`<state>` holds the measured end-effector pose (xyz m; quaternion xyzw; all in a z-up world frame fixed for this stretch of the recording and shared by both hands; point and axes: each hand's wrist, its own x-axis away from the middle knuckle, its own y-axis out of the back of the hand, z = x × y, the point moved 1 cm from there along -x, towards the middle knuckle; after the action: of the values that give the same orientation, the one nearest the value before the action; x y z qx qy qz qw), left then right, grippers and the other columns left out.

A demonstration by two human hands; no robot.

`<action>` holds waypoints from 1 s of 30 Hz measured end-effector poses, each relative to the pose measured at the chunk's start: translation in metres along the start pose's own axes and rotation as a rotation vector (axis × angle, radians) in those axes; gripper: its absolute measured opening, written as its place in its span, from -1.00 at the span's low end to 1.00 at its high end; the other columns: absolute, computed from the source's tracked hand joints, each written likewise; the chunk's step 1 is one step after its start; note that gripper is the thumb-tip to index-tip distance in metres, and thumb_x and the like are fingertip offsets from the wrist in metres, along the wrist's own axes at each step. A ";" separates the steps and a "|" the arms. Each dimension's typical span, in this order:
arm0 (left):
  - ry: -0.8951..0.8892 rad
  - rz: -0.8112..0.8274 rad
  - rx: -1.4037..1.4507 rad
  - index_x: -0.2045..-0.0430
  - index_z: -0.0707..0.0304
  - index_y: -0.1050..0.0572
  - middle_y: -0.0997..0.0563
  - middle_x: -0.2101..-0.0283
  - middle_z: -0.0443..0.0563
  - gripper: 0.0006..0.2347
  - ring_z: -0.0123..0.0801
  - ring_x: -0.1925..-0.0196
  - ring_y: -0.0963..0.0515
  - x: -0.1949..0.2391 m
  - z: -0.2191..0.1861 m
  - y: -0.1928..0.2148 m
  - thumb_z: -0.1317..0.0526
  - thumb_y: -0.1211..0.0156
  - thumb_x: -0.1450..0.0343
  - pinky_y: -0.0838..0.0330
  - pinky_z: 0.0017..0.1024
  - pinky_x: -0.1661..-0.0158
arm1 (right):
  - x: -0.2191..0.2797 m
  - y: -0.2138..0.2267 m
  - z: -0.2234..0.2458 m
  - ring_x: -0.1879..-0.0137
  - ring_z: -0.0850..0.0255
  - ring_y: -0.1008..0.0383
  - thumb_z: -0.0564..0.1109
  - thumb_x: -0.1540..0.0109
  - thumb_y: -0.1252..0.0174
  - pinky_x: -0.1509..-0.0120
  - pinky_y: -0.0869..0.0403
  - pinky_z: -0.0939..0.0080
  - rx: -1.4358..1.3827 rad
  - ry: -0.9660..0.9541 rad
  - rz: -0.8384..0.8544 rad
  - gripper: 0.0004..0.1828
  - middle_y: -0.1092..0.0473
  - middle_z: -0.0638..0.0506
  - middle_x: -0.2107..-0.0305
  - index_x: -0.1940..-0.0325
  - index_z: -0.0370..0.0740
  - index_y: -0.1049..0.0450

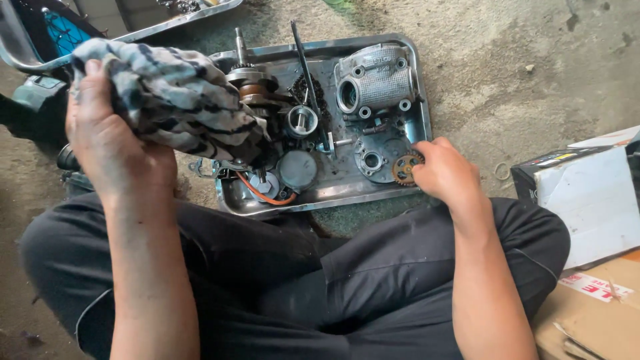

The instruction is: The person sits on the floor and wipes various disassembled engine parts with a cloth. They clean the cylinder head, a piston, a gear, and other small components, placing them back into a metal tray after wiping.

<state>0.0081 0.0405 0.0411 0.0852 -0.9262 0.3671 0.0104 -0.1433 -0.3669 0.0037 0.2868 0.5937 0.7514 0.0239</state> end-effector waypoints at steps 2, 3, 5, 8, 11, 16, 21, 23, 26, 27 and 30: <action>0.013 -0.029 0.061 0.08 0.38 -0.50 -0.60 0.17 0.06 -0.90 -0.27 0.10 -0.65 -0.004 -0.009 0.009 0.31 -0.07 -0.69 -0.59 -0.30 -0.05 | 0.004 0.011 0.005 -0.24 -0.10 -0.39 -0.01 -0.18 -0.15 -0.25 -0.36 -0.19 0.018 -0.079 0.032 -0.48 -0.40 -0.10 -0.10 -0.25 0.07 -0.48; 0.030 0.013 0.116 0.10 0.39 -0.48 -0.58 0.14 0.08 -0.87 -0.25 0.07 -0.64 -0.006 -0.013 0.013 0.29 0.00 -0.70 -0.57 -0.28 -0.09 | 0.003 0.013 0.002 -0.20 -0.12 -0.42 -0.01 -0.17 -0.15 -0.21 -0.38 -0.19 0.026 -0.052 -0.009 -0.49 -0.43 -0.12 -0.06 -0.24 0.03 -0.49; 0.047 0.048 0.173 0.12 0.41 -0.46 -0.57 0.10 0.11 -0.83 -0.22 0.03 -0.62 -0.012 -0.016 0.028 0.27 0.07 -0.71 -0.56 -0.26 -0.13 | 0.005 0.015 0.005 -0.15 -0.15 -0.44 -0.02 -0.17 -0.15 -0.17 -0.40 -0.18 0.038 -0.024 -0.048 -0.50 -0.45 -0.15 -0.02 -0.22 -0.01 -0.49; -0.001 0.178 0.262 0.09 0.41 -0.43 -0.54 0.05 0.13 -0.78 -0.19 -0.04 -0.58 -0.020 -0.020 0.044 0.24 0.15 -0.79 -0.49 -0.25 -0.22 | 0.012 0.018 0.036 -0.07 -0.12 -0.51 -0.02 -0.20 -0.12 -0.11 -0.46 -0.19 -0.006 0.012 -0.150 -0.58 -0.52 -0.10 0.08 -0.13 -0.05 -0.54; -0.003 0.067 0.356 0.01 0.43 -0.43 -0.53 -0.03 0.18 -0.75 -0.14 -0.12 -0.56 -0.015 -0.035 0.035 0.23 0.21 -0.69 -0.46 -0.18 -0.29 | 0.024 0.000 0.082 0.00 -0.05 -0.57 0.03 -0.28 -0.09 -0.08 -0.50 -0.13 -0.068 0.098 -0.126 -0.72 -0.57 -0.05 0.18 0.00 0.02 -0.60; 0.078 0.067 0.592 -0.04 0.33 -0.40 -0.49 -0.08 0.08 -0.69 -0.20 -0.16 -0.48 -0.010 -0.042 0.052 0.07 0.22 -0.68 -0.36 -0.25 -0.33 | 0.038 -0.055 0.143 0.00 -0.03 -0.54 0.06 -0.22 -0.27 0.03 -0.51 -0.04 -0.226 0.563 -0.362 -0.61 -0.51 -0.05 0.10 -0.03 -0.18 -0.53; 0.146 0.012 0.764 -0.08 0.21 -0.39 -0.46 -0.14 0.02 -0.63 -0.18 -0.19 -0.43 -0.003 -0.042 0.036 -0.10 0.15 -0.67 -0.29 -0.21 -0.36 | 0.033 -0.081 0.164 -0.01 -0.14 -0.46 0.16 -0.06 -0.41 0.02 -0.46 -0.10 -0.131 0.583 -0.372 -0.27 -0.40 -0.19 0.04 -0.17 -0.28 -0.39; 0.184 -0.046 0.759 -0.11 0.23 -0.39 -0.46 -0.17 0.06 -0.61 -0.09 -0.23 -0.43 0.001 -0.044 0.021 -0.11 0.14 -0.65 -0.27 -0.10 -0.40 | 0.030 -0.091 0.168 -0.01 -0.17 -0.44 0.18 -0.02 -0.44 0.03 -0.45 -0.13 -0.106 0.578 -0.349 -0.16 -0.37 -0.22 0.04 -0.21 -0.30 -0.33; 0.187 0.028 0.808 -0.12 0.23 -0.36 -0.44 -0.13 0.04 -0.63 -0.13 -0.19 -0.41 -0.002 -0.032 0.017 -0.09 0.14 -0.71 -0.23 -0.17 -0.40 | 0.025 -0.098 0.171 -0.03 -0.20 -0.43 0.17 -0.01 -0.45 0.03 -0.44 -0.16 -0.135 0.538 -0.327 -0.10 -0.35 -0.22 0.08 -0.27 -0.30 -0.27; 0.192 0.013 0.816 -0.15 0.28 -0.36 -0.45 -0.15 0.09 -0.62 -0.11 -0.20 -0.42 -0.004 -0.029 0.015 -0.07 0.15 -0.70 -0.24 -0.16 -0.39 | 0.024 -0.099 0.171 -0.03 -0.21 -0.42 0.16 -0.01 -0.45 0.02 -0.44 -0.17 -0.146 0.527 -0.327 -0.10 -0.35 -0.24 0.09 -0.28 -0.29 -0.25; 0.182 0.044 0.764 -0.17 0.33 -0.37 -0.48 -0.15 0.13 -0.62 -0.08 -0.21 -0.45 -0.007 -0.020 0.018 -0.03 0.13 -0.68 -0.28 -0.15 -0.37 | 0.023 -0.100 0.171 -0.03 -0.24 -0.42 0.12 -0.02 -0.44 0.01 -0.44 -0.20 -0.166 0.506 -0.323 -0.11 -0.34 -0.27 0.10 -0.29 -0.29 -0.24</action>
<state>0.0116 0.0682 0.0431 0.0300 -0.7198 0.6915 0.0523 -0.1140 -0.1785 -0.0552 -0.0101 0.5554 0.8313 0.0177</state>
